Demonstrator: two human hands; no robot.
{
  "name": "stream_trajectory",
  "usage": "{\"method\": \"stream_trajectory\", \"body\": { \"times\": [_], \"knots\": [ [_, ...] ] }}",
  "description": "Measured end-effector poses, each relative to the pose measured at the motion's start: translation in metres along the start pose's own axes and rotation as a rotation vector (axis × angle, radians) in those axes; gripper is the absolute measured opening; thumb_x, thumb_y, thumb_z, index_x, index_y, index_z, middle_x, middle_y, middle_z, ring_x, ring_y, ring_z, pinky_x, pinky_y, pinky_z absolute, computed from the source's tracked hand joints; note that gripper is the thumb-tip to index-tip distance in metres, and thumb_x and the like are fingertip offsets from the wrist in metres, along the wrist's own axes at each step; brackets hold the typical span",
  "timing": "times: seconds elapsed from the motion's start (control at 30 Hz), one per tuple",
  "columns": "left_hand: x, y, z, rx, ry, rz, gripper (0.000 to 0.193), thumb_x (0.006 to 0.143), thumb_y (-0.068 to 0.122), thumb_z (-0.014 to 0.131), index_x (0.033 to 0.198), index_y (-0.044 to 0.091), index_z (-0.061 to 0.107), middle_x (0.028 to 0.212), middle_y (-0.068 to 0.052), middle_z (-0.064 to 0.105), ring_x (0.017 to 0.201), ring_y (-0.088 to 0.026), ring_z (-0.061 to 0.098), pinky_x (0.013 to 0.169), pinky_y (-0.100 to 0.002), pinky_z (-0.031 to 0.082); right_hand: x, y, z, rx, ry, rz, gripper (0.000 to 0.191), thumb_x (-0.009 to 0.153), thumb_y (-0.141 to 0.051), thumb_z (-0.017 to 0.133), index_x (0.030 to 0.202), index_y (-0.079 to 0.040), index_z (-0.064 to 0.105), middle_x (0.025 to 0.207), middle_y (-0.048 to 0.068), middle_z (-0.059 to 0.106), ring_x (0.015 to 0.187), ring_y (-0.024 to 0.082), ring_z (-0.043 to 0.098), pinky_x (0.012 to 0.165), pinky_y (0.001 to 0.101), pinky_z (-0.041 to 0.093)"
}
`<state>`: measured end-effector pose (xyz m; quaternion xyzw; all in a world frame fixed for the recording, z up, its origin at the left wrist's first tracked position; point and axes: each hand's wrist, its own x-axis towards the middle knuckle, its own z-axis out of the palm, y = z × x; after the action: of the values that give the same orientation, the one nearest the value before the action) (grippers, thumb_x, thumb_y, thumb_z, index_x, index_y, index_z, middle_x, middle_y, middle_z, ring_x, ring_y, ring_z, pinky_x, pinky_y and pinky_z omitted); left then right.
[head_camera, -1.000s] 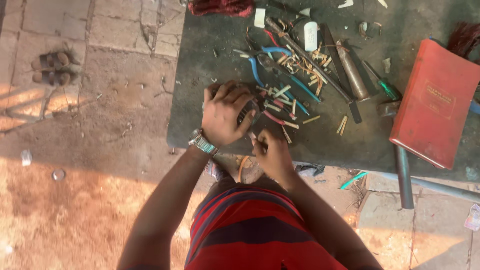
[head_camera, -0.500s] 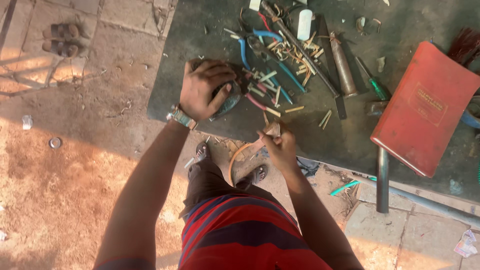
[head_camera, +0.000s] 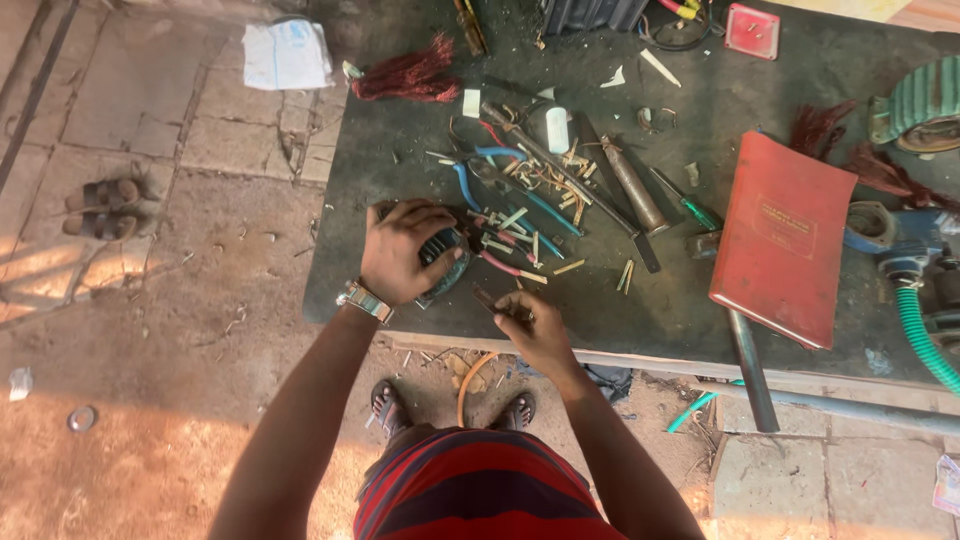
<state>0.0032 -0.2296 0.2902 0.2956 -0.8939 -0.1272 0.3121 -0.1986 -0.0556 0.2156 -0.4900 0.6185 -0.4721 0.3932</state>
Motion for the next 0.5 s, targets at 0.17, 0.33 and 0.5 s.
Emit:
{"method": "stream_trajectory", "body": {
  "times": [0.17, 0.33, 0.5],
  "knots": [
    [0.000, -0.008, -0.002, -0.062, -0.032, 0.018, 0.037, 0.082, 0.038, 0.074, 0.109, 0.012, 0.076, 0.120, -0.005, 0.075, 0.124, -0.027, 0.063, 0.102, -0.048, 0.035, 0.000, 0.000, -0.001, -0.038, 0.042, -0.068, 0.032, 0.084, 0.001, 0.077, 0.116, -0.002, 0.069, 0.096, 0.001, 0.075, 0.081, 0.006, 0.069, 0.073, 0.0226, 0.057],
    [0.001, -0.011, -0.010, -0.102, -0.004, 0.068, 0.033, 0.092, 0.035, 0.067, 0.112, 0.010, 0.075, 0.121, -0.007, 0.074, 0.123, -0.028, 0.062, 0.101, -0.048, 0.035, 0.009, -0.005, 0.008, 0.004, 0.189, -0.069, 0.015, 0.091, 0.001, 0.079, 0.106, 0.004, 0.076, 0.088, 0.012, 0.074, 0.078, 0.014, 0.065, 0.070, 0.0266, 0.050],
    [-0.003, -0.007, -0.010, -0.107, 0.018, 0.074, 0.026, 0.101, 0.031, 0.060, 0.111, 0.012, 0.075, 0.121, -0.006, 0.074, 0.122, -0.027, 0.063, 0.104, -0.048, 0.035, 0.017, -0.016, 0.035, 0.098, 0.230, -0.452, 0.004, 0.108, -0.002, 0.064, 0.111, -0.002, 0.063, 0.102, 0.010, 0.080, 0.092, 0.013, 0.075, 0.081, 0.0255, 0.056]
  ]
}}
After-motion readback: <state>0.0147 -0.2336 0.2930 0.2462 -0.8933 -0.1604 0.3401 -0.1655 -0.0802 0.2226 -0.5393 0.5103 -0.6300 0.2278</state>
